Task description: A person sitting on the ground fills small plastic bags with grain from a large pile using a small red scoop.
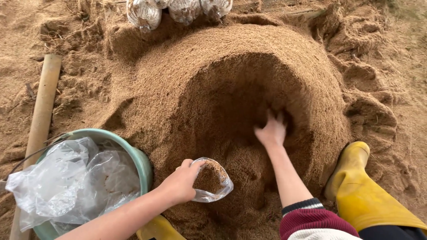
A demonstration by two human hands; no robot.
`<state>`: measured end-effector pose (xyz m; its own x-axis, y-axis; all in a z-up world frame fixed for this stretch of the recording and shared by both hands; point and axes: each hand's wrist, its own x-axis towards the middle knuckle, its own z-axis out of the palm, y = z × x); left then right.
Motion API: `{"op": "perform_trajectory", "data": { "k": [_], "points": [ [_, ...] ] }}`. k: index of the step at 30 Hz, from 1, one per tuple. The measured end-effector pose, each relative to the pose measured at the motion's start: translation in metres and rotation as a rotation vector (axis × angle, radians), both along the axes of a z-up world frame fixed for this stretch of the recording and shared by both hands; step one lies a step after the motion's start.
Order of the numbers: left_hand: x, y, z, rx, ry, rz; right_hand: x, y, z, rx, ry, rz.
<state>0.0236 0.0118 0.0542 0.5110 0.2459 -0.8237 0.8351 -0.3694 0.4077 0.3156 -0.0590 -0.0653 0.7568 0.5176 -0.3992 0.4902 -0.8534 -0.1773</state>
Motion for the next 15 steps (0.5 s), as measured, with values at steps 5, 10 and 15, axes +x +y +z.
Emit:
{"op": "perform_trajectory", "data": {
  "k": [5,10,15],
  "points": [
    [0.002,0.000,-0.004,0.006,-0.009,0.004,-0.014,-0.017,-0.057,0.218,0.248,0.159],
    [-0.001,-0.001,-0.005,0.003,-0.004,-0.005,-0.004,-0.005,0.011,0.269,0.112,-0.023],
    [0.004,0.002,-0.005,-0.007,0.013,-0.017,0.024,-0.004,-0.036,0.093,0.186,-0.090]
  ]
}}
